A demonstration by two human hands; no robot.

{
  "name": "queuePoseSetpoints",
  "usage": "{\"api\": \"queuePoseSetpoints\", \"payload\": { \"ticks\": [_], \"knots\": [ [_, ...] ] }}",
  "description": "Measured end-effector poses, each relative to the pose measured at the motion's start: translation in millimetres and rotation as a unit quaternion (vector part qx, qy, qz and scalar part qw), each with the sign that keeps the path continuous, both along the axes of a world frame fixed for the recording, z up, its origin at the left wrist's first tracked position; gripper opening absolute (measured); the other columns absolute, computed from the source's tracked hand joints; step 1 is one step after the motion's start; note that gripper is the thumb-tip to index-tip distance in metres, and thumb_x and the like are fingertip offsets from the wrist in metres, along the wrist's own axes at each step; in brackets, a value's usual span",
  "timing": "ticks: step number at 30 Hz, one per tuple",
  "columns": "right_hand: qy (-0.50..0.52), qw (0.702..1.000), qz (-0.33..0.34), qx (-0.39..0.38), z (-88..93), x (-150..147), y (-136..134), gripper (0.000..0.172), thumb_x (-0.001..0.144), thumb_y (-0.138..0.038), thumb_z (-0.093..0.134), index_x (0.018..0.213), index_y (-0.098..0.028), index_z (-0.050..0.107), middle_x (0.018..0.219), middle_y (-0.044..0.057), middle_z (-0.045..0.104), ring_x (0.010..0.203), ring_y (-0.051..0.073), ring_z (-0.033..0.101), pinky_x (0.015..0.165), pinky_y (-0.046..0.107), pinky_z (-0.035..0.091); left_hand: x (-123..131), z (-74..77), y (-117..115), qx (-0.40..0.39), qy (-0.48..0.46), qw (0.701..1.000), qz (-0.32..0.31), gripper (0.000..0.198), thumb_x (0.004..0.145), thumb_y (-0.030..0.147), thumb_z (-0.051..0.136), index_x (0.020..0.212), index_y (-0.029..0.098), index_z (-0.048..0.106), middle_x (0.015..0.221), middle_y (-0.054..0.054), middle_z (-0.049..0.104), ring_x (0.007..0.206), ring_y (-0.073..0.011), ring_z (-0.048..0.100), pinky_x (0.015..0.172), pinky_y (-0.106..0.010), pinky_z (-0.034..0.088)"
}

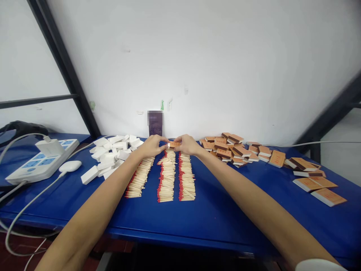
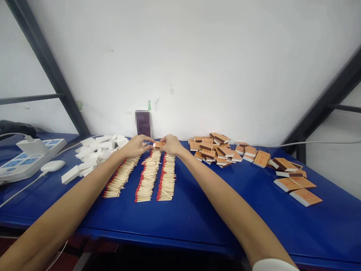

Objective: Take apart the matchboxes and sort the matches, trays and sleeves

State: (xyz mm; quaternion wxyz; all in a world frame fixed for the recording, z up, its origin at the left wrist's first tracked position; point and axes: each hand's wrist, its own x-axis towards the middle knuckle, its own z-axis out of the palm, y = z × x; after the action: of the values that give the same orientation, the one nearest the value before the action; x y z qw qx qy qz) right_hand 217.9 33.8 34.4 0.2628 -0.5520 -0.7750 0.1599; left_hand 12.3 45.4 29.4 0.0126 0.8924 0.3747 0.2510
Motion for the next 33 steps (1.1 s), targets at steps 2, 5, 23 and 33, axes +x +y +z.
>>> {"api": "queuePoseSetpoints", "payload": {
  "ticks": [2, 5, 23, 33],
  "knots": [
    [-0.007, 1.000, 0.002, 0.002, -0.6, -1, 0, 0.037, 0.065, -0.021, 0.080, 0.102, -0.014, 0.079, 0.094, 0.005, 0.076, 0.087, 0.021, 0.066, 0.075, 0.026, 0.047, 0, -1.0, 0, 0.004, 0.004, 1.000, -0.004, 0.031, 0.083, 0.029, 0.056, 0.108, 0.021, 0.074, 0.107, -0.005, 0.075, 0.096, -0.0252, 0.070, 0.090, -0.037, 0.053],
    [-0.018, 1.000, 0.011, 0.006, 0.8, -2, -1, 0.036, 0.067, -0.020, 0.078, 0.103, -0.015, 0.079, 0.092, 0.003, 0.076, 0.088, 0.021, 0.067, 0.076, 0.025, 0.047, 0, 0.3, -1, 0.011, 0.014, 1.000, -0.007, 0.033, 0.082, 0.029, 0.056, 0.109, 0.021, 0.074, 0.108, -0.005, 0.075, 0.101, -0.0255, 0.069, 0.094, -0.037, 0.052],
    [-0.020, 1.000, -0.015, 0.002, 11.3, 22, 3, 0.035, 0.067, -0.021, 0.080, 0.102, -0.016, 0.077, 0.102, 0.011, 0.075, 0.096, 0.027, 0.067, 0.087, 0.035, 0.049, -13, -5.7, -3, -0.026, 0.018, 0.999, 0.035, 0.034, 0.084, 0.038, 0.057, 0.107, 0.020, 0.075, 0.113, -0.008, 0.074, 0.108, -0.0310, 0.065, 0.099, -0.047, 0.049],
    [0.085, 0.989, -0.082, 0.092, 59.7, 81, -40, 0.041, 0.085, -0.048, 0.063, 0.114, -0.019, 0.067, 0.097, 0.011, 0.070, 0.073, 0.021, 0.063, 0.073, 0.036, 0.046, -47, 10.9, -15, 0.119, -0.080, 0.980, 0.139, 0.035, 0.089, 0.040, 0.051, 0.109, 0.018, 0.070, 0.110, -0.009, 0.072, 0.106, -0.0283, 0.064, 0.097, -0.043, 0.048]
  ]
}}
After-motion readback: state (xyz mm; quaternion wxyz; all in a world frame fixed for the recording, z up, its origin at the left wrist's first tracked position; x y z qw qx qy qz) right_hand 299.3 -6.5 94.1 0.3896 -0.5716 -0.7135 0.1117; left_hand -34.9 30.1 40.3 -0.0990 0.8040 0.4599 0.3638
